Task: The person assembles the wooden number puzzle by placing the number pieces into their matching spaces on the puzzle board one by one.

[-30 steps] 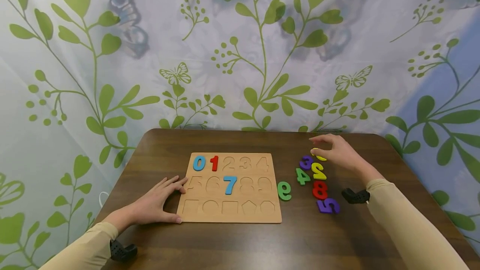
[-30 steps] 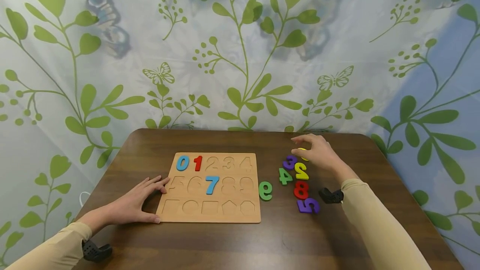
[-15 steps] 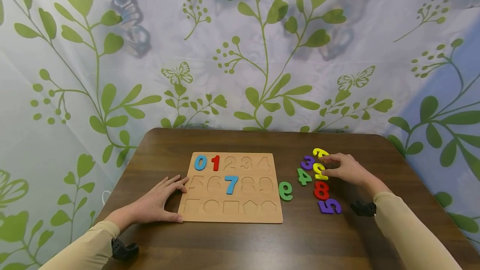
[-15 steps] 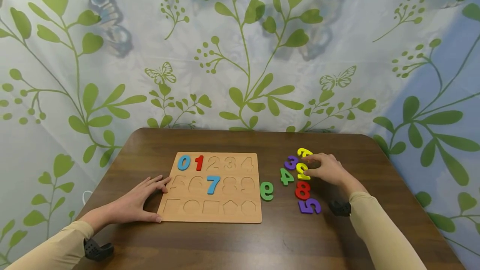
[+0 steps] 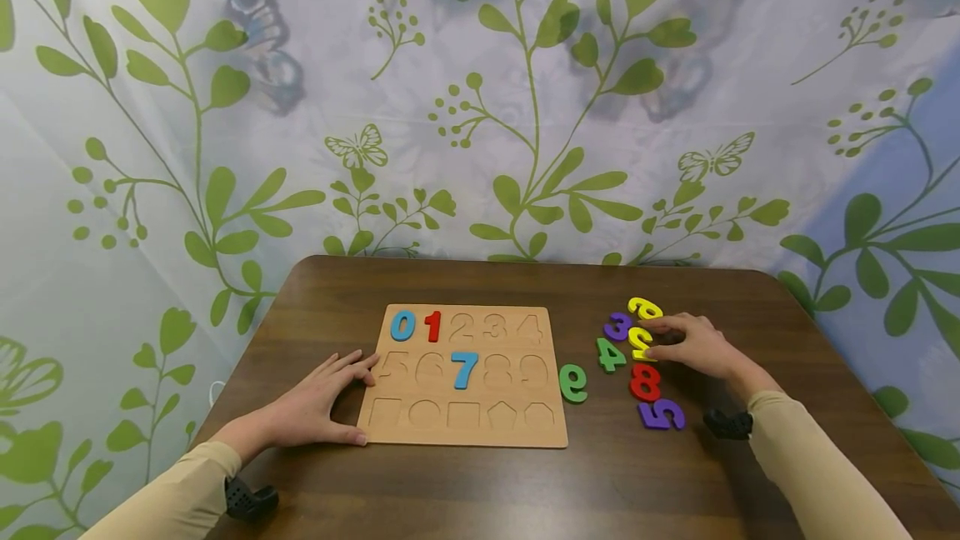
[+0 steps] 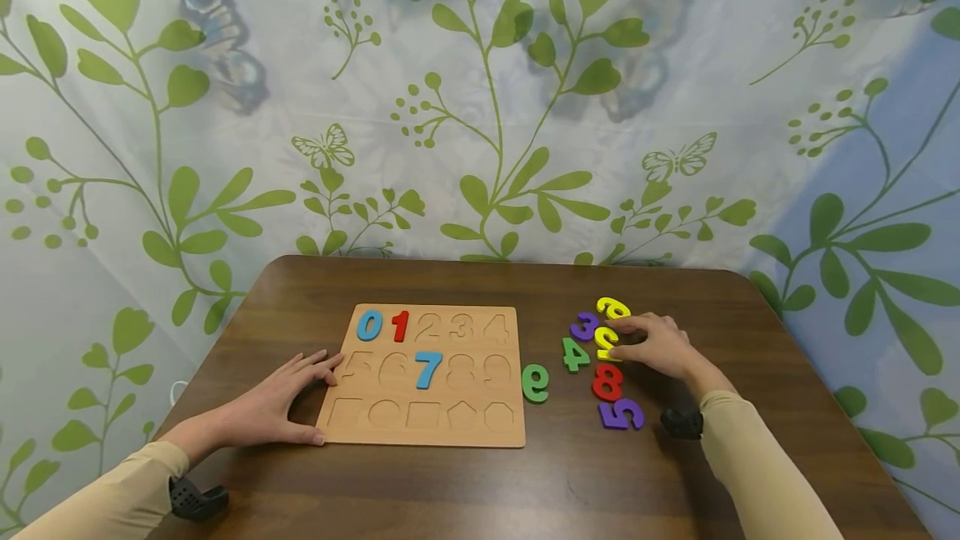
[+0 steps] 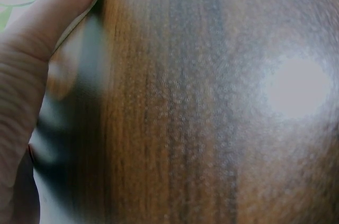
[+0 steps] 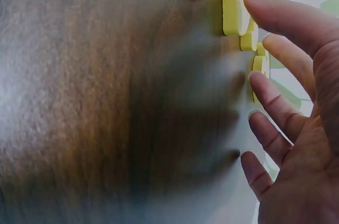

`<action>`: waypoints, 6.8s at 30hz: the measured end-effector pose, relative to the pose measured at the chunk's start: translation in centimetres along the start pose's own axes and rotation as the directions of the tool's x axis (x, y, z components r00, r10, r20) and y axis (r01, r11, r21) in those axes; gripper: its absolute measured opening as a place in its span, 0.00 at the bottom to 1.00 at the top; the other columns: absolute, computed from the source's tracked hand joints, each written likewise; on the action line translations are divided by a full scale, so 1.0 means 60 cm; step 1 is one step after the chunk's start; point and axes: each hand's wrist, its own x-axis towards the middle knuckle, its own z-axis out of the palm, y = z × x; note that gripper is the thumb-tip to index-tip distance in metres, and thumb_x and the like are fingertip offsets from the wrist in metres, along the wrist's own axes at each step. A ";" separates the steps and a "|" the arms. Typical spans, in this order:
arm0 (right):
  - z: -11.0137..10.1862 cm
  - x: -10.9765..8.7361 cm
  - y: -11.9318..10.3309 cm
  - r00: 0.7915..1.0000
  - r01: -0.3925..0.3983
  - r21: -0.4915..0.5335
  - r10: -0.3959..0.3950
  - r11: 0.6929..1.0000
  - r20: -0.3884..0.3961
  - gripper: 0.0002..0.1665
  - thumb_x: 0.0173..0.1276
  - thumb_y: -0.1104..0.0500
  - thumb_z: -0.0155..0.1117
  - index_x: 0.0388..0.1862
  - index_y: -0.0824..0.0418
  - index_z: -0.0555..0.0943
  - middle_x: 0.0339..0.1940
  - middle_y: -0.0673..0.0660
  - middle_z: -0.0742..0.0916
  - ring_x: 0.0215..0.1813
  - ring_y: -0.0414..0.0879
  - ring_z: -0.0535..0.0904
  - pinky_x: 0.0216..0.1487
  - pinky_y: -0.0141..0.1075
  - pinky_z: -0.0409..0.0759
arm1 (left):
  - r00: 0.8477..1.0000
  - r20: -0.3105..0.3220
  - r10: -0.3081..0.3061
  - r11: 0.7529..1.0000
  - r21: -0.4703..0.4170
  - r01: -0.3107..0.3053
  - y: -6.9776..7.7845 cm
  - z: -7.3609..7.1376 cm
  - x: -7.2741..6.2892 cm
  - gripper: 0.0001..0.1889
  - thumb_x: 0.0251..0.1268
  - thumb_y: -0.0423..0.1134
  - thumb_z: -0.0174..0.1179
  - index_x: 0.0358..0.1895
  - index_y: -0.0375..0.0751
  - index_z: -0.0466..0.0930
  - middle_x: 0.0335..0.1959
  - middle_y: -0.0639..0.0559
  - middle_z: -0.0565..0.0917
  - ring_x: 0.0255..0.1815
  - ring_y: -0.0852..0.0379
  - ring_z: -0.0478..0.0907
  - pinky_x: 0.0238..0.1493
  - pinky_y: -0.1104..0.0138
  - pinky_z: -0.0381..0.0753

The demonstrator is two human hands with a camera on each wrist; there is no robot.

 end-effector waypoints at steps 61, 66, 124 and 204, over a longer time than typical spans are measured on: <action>-0.009 -0.055 0.064 0.982 -0.122 -0.167 0.095 0.978 -0.162 0.42 0.61 0.33 0.72 0.56 0.67 0.79 0.59 0.74 0.76 0.58 0.72 0.63 0.50 0.68 0.61 | 1.000 -0.010 0.020 1.000 -0.006 -0.020 0.001 0.000 0.000 0.36 0.49 0.69 0.74 0.57 0.58 0.72 0.81 0.53 0.61 0.82 0.41 0.50 0.77 0.38 0.43; -0.008 -0.060 0.066 0.977 -0.143 -0.165 0.112 0.976 -0.184 0.42 0.61 0.31 0.72 0.54 0.66 0.80 0.60 0.75 0.74 0.59 0.74 0.62 0.49 0.68 0.61 | 1.000 -0.012 0.018 1.000 -0.009 -0.019 0.001 0.000 0.000 0.36 0.49 0.69 0.74 0.58 0.59 0.72 0.81 0.53 0.61 0.82 0.40 0.50 0.77 0.38 0.43; -0.013 -0.043 0.079 0.988 -0.105 -0.084 0.094 0.991 -0.122 0.51 0.63 0.32 0.71 0.76 0.59 0.70 0.69 0.76 0.66 0.68 0.78 0.51 0.55 0.71 0.54 | 1.000 0.002 0.002 1.000 -0.013 -0.002 0.000 0.001 0.002 0.36 0.49 0.70 0.73 0.58 0.59 0.71 0.81 0.54 0.61 0.82 0.41 0.49 0.77 0.38 0.42; -0.016 -0.042 0.094 0.996 -0.056 -0.062 0.051 0.997 -0.075 0.45 0.65 0.37 0.72 0.73 0.59 0.73 0.68 0.74 0.67 0.66 0.77 0.52 0.54 0.72 0.52 | 0.999 -0.031 0.022 1.000 -0.007 -0.023 0.005 0.002 -0.004 0.35 0.52 0.69 0.72 0.58 0.56 0.73 0.80 0.50 0.62 0.81 0.37 0.51 0.76 0.35 0.43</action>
